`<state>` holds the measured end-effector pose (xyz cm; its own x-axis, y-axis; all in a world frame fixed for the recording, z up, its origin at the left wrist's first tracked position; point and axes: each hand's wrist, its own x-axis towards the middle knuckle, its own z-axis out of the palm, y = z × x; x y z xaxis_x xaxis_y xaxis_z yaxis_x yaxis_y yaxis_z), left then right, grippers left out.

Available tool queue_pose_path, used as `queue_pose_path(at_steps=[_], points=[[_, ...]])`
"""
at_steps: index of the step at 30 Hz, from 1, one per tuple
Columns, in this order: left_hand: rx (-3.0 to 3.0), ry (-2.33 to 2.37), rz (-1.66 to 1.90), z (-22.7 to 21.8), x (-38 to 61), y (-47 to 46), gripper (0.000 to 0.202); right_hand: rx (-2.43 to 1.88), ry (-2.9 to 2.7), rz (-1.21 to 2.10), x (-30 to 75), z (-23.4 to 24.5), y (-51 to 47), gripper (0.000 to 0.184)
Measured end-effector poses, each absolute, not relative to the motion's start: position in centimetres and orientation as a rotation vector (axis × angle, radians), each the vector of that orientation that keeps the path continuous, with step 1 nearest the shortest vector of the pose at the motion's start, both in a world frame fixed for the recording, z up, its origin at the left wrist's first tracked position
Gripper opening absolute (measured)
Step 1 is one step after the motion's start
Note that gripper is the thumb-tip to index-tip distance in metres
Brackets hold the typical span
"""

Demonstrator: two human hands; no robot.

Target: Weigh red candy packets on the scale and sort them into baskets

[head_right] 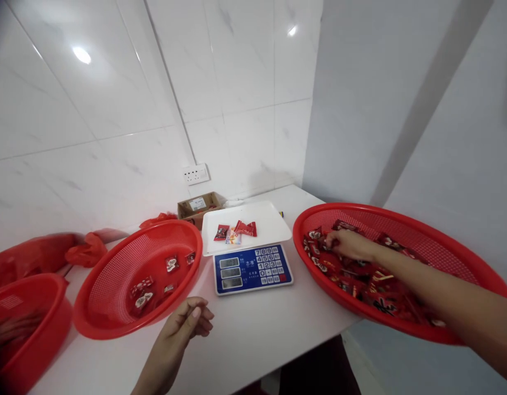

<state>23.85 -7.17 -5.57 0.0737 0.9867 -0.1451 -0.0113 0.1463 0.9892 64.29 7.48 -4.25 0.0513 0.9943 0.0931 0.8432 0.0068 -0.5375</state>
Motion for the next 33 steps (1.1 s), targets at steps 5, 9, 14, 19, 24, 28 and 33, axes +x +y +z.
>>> queue_pose_path(at_steps=[5, 9, 14, 19, 24, 28, 33], points=[[1.077, 1.246, 1.094, -6.3, 23.3, -6.9, 0.038, -1.849, -1.551, 0.81, 65.1, -1.9, 8.0, 0.014], [1.022, 1.242, 1.124, -6.2, 23.8, -6.9, 0.042, -1.728, -1.383, 0.945, 64.6, -0.1, 8.4, 0.008], [1.006, 1.228, 1.125, -5.8, 24.5, -7.0, 0.042, -1.442, -1.211, 1.256, 61.7, 1.6, 10.3, 0.02], [1.025, 1.192, 1.104, -5.7, 24.7, -7.3, 0.04, -1.324, -1.406, 1.377, 55.9, 2.5, 13.5, 0.017], [1.004, 1.177, 1.124, -5.7, 24.3, -8.0, 0.042, -1.353, -1.59, 1.345, 50.1, 2.7, 15.8, 0.015], [0.965, 1.201, 1.142, -5.7, 23.5, -8.5, 0.044, -1.388, -1.635, 1.349, 47.9, 2.4, 16.5, 0.024], [0.936, 1.187, 1.142, -6.2, 23.0, -8.5, 0.041, -1.36, -1.633, 1.338, 48.1, 2.5, 16.6, 0.038]])
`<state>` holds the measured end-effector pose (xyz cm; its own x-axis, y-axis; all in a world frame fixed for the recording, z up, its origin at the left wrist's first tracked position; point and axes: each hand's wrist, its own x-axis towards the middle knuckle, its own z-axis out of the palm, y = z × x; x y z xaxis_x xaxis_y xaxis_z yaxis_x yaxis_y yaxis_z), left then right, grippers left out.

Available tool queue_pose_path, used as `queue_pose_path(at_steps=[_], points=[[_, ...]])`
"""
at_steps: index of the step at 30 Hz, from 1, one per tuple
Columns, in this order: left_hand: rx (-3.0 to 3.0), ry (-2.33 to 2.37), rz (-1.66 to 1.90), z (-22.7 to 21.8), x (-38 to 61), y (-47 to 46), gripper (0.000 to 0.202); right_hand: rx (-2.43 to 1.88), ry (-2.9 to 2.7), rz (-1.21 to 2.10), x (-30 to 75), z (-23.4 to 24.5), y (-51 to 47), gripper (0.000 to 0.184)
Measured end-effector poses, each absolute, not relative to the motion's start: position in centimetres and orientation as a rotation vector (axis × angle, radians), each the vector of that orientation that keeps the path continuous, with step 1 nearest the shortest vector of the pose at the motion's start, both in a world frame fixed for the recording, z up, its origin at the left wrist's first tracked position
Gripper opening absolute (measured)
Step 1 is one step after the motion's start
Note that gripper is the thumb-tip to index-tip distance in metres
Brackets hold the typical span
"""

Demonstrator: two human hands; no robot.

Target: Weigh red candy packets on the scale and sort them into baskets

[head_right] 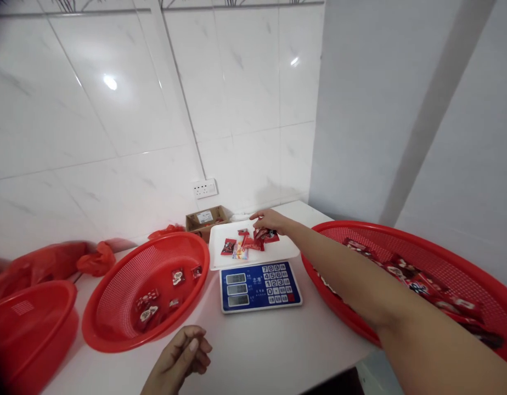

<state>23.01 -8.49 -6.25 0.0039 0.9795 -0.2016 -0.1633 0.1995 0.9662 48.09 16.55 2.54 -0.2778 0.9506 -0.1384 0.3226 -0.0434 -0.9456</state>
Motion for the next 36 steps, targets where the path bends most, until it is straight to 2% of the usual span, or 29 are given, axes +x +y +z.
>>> queue_pose_path(at_steps=[5, 10, 15, 18, 23, 26, 30, 33, 36], points=[[0.832, 1.04, 1.12, -6.2, 24.2, -8.2, 0.039, -1.186, -1.554, 1.471, 46.8, 3.1, 12.7, 0.035], [0.605, 0.678, 1.157, -5.7, 27.9, -7.5, 0.067, -1.037, -1.647, 1.672, 42.9, 0.1, 3.5, 0.018], [0.552, 0.691, 1.158, -6.5, 31.1, -7.2, 0.079, -1.033, -1.839, 1.357, 41.5, -3.5, -1.9, 0.02], [0.479, 0.763, 1.149, -6.8, 31.9, -7.5, 0.083, -1.048, -1.893, 1.263, 41.8, -4.0, -2.2, 0.026], [0.397, 0.768, 1.176, -6.7, 31.9, -7.8, 0.088, -1.104, -1.924, 1.118, 42.1, -4.5, -1.7, 0.024], [0.375, 0.793, 1.185, -6.6, 31.5, -7.9, 0.089, -1.108, -1.94, 1.123, 42.1, -4.8, -1.6, 0.021], [0.391, 0.854, 1.17, -6.7, 31.1, -8.0, 0.095, -1.115, -1.933, 1.207, 42.2, -4.7, -1.2, 0.026], [0.39, 0.865, 1.173, -6.8, 30.7, -8.0, 0.097, -1.093, -1.853, 1.216, 42.4, -4.2, 0.1, 0.018], [0.384, 0.87, 1.18, -6.9, 30.2, -7.9, 0.093, -1.149, -1.796, 1.061, 43.1, -3.3, 2.9, 0.018]])
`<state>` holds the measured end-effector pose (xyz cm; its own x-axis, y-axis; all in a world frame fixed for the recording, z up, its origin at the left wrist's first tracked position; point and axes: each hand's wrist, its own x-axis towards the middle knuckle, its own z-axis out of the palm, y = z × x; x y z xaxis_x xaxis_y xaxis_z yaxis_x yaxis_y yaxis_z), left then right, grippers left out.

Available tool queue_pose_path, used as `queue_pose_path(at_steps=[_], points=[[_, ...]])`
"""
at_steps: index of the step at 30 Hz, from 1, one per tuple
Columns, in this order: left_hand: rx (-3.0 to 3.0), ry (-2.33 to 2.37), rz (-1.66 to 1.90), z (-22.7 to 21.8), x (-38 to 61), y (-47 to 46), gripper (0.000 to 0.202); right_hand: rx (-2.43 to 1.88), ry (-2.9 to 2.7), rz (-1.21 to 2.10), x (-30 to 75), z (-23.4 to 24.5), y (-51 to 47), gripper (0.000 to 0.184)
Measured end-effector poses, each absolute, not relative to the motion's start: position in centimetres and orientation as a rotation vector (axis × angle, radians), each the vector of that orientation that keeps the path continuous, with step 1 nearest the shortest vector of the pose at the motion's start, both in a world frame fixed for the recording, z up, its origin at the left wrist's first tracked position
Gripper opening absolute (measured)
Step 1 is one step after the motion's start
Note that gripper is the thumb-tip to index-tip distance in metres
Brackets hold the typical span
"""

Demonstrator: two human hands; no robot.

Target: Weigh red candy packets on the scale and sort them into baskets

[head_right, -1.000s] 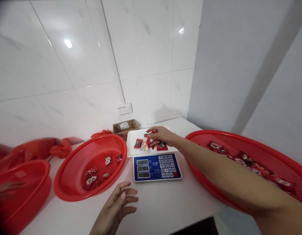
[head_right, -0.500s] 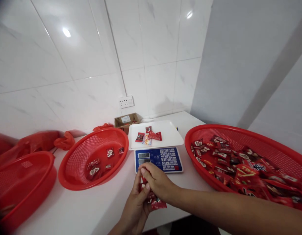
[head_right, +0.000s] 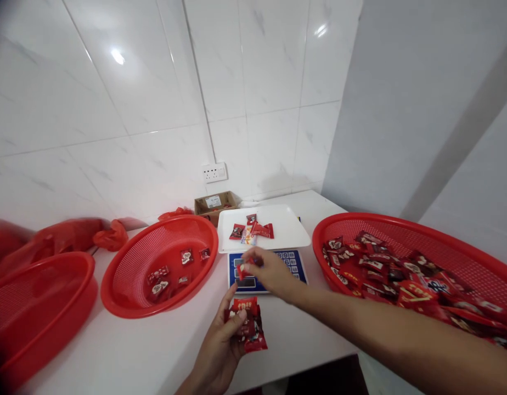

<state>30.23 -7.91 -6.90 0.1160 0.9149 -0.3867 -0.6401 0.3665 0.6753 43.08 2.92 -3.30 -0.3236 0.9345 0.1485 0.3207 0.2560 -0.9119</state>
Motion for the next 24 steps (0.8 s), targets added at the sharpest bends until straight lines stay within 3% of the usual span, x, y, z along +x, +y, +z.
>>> queue_pose_path(at_steps=[6, 10, 14, 24], points=[[0.357, 0.868, 1.21, -7.1, 28.9, -8.0, 0.08, -1.337, -1.936, 0.585, 45.8, -2.3, 10.0, 0.027], [0.337, 0.888, 1.231, -7.4, 28.3, -8.0, 0.079, -1.489, -2.256, 0.287, 46.5, -3.8, 12.3, 0.049], [0.329, 0.925, 1.229, -7.8, 28.3, -7.9, 0.083, -1.608, -2.396, 0.253, 44.8, -4.8, 13.0, 0.069], [0.415, 0.827, 1.241, -9.0, 27.4, -7.2, 0.1, -1.429, -2.581, 0.251, 41.8, -4.1, 16.3, 0.052]])
